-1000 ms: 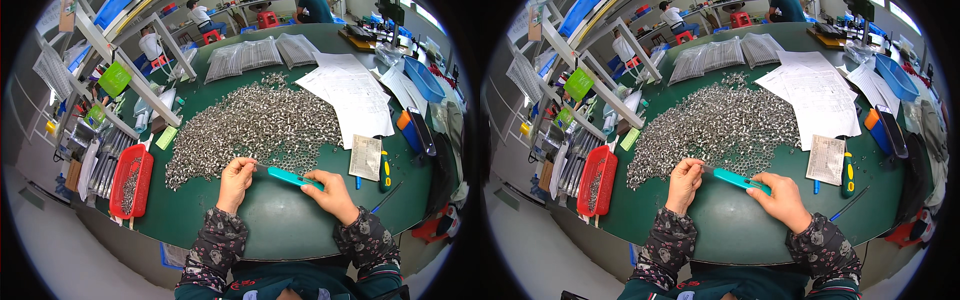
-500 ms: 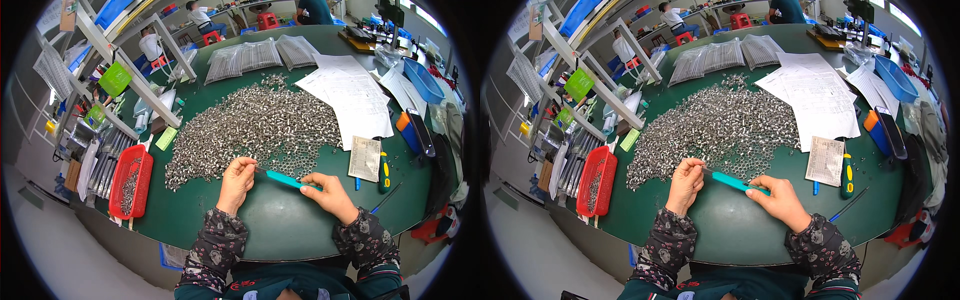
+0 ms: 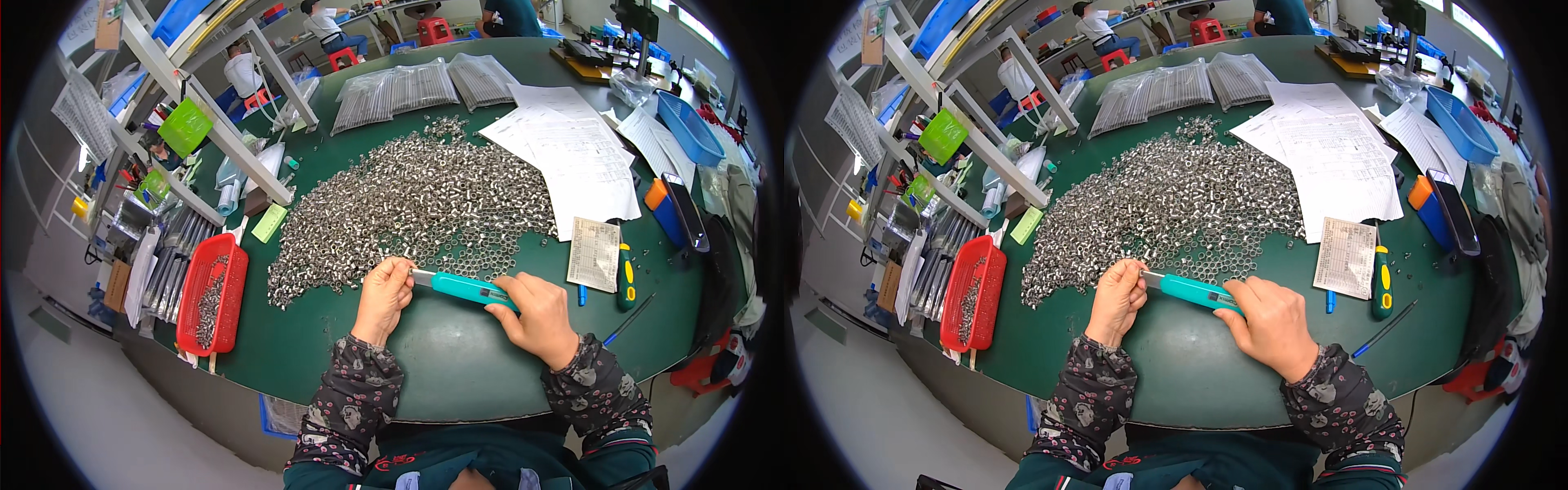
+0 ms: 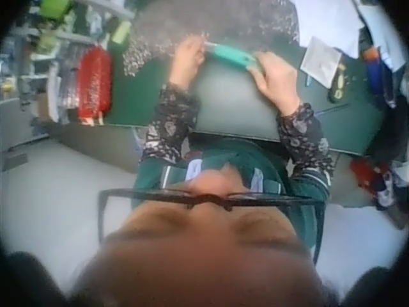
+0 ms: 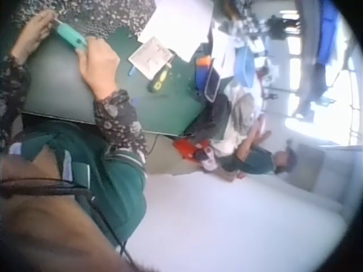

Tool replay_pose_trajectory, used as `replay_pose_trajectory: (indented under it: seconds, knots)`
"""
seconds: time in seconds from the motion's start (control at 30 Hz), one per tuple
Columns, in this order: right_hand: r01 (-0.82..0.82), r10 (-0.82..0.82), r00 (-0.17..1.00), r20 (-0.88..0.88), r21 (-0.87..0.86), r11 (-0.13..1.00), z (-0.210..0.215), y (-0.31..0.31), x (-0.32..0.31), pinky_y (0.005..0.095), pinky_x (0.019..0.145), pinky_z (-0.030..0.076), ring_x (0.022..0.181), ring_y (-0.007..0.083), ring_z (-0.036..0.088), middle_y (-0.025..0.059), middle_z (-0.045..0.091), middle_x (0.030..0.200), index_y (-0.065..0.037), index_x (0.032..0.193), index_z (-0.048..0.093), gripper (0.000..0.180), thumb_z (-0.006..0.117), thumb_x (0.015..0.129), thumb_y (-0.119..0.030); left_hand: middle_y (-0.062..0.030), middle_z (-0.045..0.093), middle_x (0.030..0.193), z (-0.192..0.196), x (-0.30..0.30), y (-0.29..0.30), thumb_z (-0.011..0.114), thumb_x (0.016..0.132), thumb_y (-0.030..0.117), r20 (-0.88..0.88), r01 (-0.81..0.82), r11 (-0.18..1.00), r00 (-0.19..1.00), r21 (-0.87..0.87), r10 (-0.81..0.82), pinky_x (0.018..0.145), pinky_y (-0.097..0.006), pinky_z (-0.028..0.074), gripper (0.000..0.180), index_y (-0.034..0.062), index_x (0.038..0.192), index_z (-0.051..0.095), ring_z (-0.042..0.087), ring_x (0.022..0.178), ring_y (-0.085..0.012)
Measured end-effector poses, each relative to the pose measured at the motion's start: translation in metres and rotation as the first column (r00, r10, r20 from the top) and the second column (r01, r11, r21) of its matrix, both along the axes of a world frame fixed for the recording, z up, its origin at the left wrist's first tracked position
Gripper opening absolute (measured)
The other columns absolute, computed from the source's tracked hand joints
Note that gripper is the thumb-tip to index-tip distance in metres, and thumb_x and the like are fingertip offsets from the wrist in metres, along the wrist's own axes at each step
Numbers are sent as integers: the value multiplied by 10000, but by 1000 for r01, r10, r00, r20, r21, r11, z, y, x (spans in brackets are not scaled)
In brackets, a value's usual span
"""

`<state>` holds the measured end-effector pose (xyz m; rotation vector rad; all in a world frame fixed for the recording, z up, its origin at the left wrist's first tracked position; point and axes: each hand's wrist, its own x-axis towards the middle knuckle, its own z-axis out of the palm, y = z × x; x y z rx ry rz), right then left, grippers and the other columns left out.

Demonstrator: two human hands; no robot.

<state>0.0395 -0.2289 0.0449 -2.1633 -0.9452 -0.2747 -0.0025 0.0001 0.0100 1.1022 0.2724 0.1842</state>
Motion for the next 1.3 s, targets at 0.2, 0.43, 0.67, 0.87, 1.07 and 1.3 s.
replay_pose_trajectory:
  seconds: [0.2,0.43,0.67,0.87,1.07,1.3]
  knots:
    - [-19,36,993,-115,145,989,-12,-1,8,344,538,440,620,284,564,112,581,740,-47,865,602,230,644,711,-213,5,465,628,-1,1,2,488,878,197,-12,13,998,1000,-67,-13,362,-153,220,175,32,837,529,315,452,-32]
    - [-73,130,931,-341,177,981,-12,-2,11,327,545,441,623,268,578,139,604,755,-31,865,621,250,650,705,-221,11,453,617,4,0,-3,490,877,204,-39,1,1000,999,-31,-2,362,-151,221,186,30,823,528,316,450,-27]
    - [-75,118,894,-433,116,990,-14,-2,13,304,543,432,630,244,572,128,589,730,-6,868,607,253,651,701,-191,20,435,593,0,1,-3,462,891,214,-22,50,994,999,100,-49,360,-155,216,205,32,819,522,291,427,-19]
    - [-11,4,997,77,89,996,-4,1,2,352,498,407,565,262,531,94,520,649,-47,856,585,232,655,692,-195,14,431,617,-3,0,2,432,904,245,-26,84,996,996,17,-84,362,-158,210,221,47,840,505,299,447,-21]
    - [-69,100,981,-167,181,981,-14,-1,8,338,569,452,660,294,579,139,597,777,-13,872,601,264,649,707,-214,12,432,641,-1,0,-1,415,909,261,-47,53,999,997,-10,-54,357,-159,209,234,57,830,498,304,451,-23]
    - [-121,179,934,-310,196,973,-17,-2,10,340,578,451,645,286,581,150,602,782,-17,885,608,273,647,710,-224,11,408,574,0,1,-3,405,913,266,-54,57,998,997,-5,-57,350,-164,210,259,37,827,492,294,429,-38]
